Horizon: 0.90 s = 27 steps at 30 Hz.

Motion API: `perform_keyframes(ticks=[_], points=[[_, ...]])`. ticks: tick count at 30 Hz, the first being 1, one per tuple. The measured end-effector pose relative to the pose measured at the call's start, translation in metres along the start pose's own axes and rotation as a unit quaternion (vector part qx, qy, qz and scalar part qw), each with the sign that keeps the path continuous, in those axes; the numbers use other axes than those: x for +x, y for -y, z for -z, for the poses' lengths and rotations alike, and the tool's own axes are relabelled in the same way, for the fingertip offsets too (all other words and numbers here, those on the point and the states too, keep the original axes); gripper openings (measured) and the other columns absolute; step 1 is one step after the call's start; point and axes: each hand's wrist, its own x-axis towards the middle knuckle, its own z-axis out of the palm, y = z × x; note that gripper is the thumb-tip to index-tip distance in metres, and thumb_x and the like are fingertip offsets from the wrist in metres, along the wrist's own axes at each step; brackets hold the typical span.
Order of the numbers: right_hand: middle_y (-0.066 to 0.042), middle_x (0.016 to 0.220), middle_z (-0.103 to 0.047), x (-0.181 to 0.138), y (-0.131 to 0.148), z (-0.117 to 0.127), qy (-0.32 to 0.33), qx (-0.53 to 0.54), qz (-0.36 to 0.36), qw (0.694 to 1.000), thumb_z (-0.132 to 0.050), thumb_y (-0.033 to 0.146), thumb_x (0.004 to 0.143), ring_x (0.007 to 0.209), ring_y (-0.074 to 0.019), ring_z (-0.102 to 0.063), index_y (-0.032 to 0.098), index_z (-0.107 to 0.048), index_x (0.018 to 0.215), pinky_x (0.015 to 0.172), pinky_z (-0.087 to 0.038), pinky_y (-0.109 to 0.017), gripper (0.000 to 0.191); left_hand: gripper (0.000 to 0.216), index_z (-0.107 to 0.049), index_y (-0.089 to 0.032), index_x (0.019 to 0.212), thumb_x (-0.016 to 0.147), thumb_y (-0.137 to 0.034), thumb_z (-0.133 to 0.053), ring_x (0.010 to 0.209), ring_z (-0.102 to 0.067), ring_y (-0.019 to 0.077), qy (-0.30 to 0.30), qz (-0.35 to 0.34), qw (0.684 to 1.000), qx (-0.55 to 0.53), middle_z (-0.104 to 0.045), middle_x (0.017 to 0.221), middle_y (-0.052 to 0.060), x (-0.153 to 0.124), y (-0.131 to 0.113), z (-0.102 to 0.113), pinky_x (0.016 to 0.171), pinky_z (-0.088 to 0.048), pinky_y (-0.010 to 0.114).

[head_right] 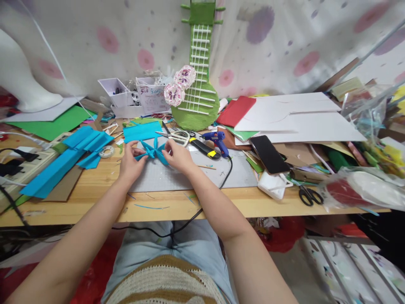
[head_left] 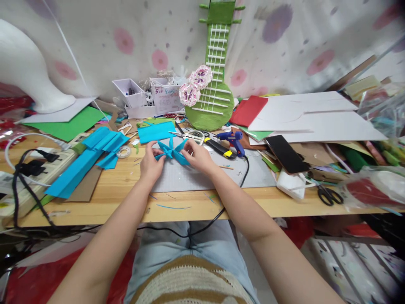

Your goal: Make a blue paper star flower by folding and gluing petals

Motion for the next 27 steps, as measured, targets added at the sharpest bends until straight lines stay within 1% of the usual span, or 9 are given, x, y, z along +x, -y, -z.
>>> perform_keyframes(ticks=[5, 8, 10, 14, 16, 17, 20, 23, 27], points=[[-0.001, 0.089, -0.062, -0.002, -0.006, 0.007, 0.075, 0.009, 0.057, 0.996, -0.058, 0.029, 0.073, 0.072, -0.0112, -0.053, 0.019, -0.055, 0.09, 0.064, -0.038, -0.023, 0.02, 0.059, -0.038, -0.024, 0.122, 0.069, -0.024, -0.065, 0.084, -0.063, 0.0191, 0.011, 0.018, 0.999, 0.048, -0.064, 0.087, 0.001, -0.001, -0.001, 0.0, 0.074, -0.047, 0.032], [-0.001, 0.092, -0.06, -0.002, -0.009, 0.008, 0.112, 0.012, 0.088, 0.99, -0.06, 0.025, 0.071, 0.075, -0.0115, -0.052, 0.019, -0.056, 0.09, 0.068, -0.039, -0.023, 0.021, 0.053, -0.041, -0.024, 0.12, 0.071, -0.025, -0.063, 0.08, -0.062, 0.0213, 0.006, 0.038, 0.995, 0.089, -0.063, 0.082, 0.001, -0.001, -0.002, 0.002, 0.072, -0.047, 0.035], [-0.001, 0.092, -0.059, -0.002, -0.01, 0.008, 0.145, 0.033, 0.102, 0.984, -0.061, 0.023, 0.068, 0.074, -0.0108, -0.051, 0.018, -0.057, 0.093, 0.068, -0.04, -0.023, 0.026, 0.05, -0.042, -0.023, 0.119, 0.072, -0.022, -0.06, 0.084, -0.061, 0.023, -0.005, 0.03, 0.995, 0.097, -0.063, 0.085, 0.003, 0.0, -0.002, 0.003, 0.077, -0.046, 0.037], [0.0, 0.089, -0.058, -0.001, -0.011, 0.002, 0.16, 0.071, 0.113, 0.978, -0.058, 0.017, 0.068, 0.072, -0.0098, -0.051, 0.017, -0.057, 0.097, 0.068, -0.04, -0.022, 0.029, 0.051, -0.044, -0.02, 0.119, 0.07, -0.01, -0.053, 0.11, -0.05, 0.0276, -0.094, -0.021, 0.986, 0.136, -0.058, 0.11, 0.011, 0.001, -0.002, 0.005, 0.095, -0.036, 0.045], [0.0, 0.087, -0.058, -0.001, -0.012, -0.003, 0.145, 0.073, 0.117, 0.98, -0.056, 0.016, 0.069, 0.072, -0.0098, -0.051, 0.017, -0.057, 0.096, 0.068, -0.04, -0.022, 0.026, 0.05, -0.045, -0.018, 0.116, 0.067, -0.008, -0.052, 0.116, -0.045, 0.0294, -0.139, -0.044, 0.977, 0.155, -0.053, 0.118, 0.013, -0.001, -0.004, 0.005, 0.099, -0.031, 0.047], [0.0, 0.086, -0.058, -0.001, -0.012, -0.005, 0.138, 0.071, 0.119, 0.981, -0.055, 0.017, 0.07, 0.072, -0.0098, -0.051, 0.017, -0.058, 0.095, 0.068, -0.039, -0.022, 0.025, 0.049, -0.046, -0.018, 0.114, 0.067, -0.008, -0.052, 0.116, -0.044, 0.0296, -0.141, -0.062, 0.975, 0.159, -0.053, 0.118, 0.013, -0.002, -0.006, 0.006, 0.098, -0.031, 0.047], [0.0, 0.082, -0.058, 0.0, -0.014, -0.011, 0.1, 0.062, 0.122, 0.985, -0.053, 0.014, 0.07, 0.071, -0.0099, -0.05, 0.017, -0.059, 0.09, 0.068, -0.039, -0.021, 0.021, 0.041, -0.049, -0.019, 0.108, 0.068, -0.015, -0.055, 0.107, -0.05, 0.0273, -0.049, -0.159, 0.973, 0.159, -0.058, 0.108, 0.01, -0.008, -0.012, 0.006, 0.094, -0.033, 0.043], [0.0, 0.079, -0.058, 0.0, -0.013, -0.012, 0.042, 0.055, 0.124, 0.99, -0.049, 0.008, 0.068, 0.07, -0.0099, -0.05, 0.016, -0.059, 0.084, 0.067, -0.039, -0.021, 0.02, 0.034, -0.05, -0.02, 0.104, 0.072, -0.026, -0.059, 0.101, -0.054, 0.0261, 0.055, -0.235, 0.954, 0.175, -0.062, 0.101, 0.008, -0.014, -0.017, 0.002, 0.089, -0.034, 0.041], [-0.002, 0.079, -0.057, -0.002, -0.008, -0.01, -0.002, 0.022, 0.156, 0.988, -0.05, 0.008, 0.069, 0.072, -0.0116, -0.05, 0.017, -0.058, 0.077, 0.068, -0.039, -0.022, 0.014, 0.016, -0.053, -0.019, 0.092, 0.079, -0.027, -0.052, 0.086, -0.058, 0.024, 0.046, -0.208, 0.953, 0.216, -0.064, 0.086, 0.007, -0.016, -0.018, -0.008, 0.081, -0.036, 0.037]])
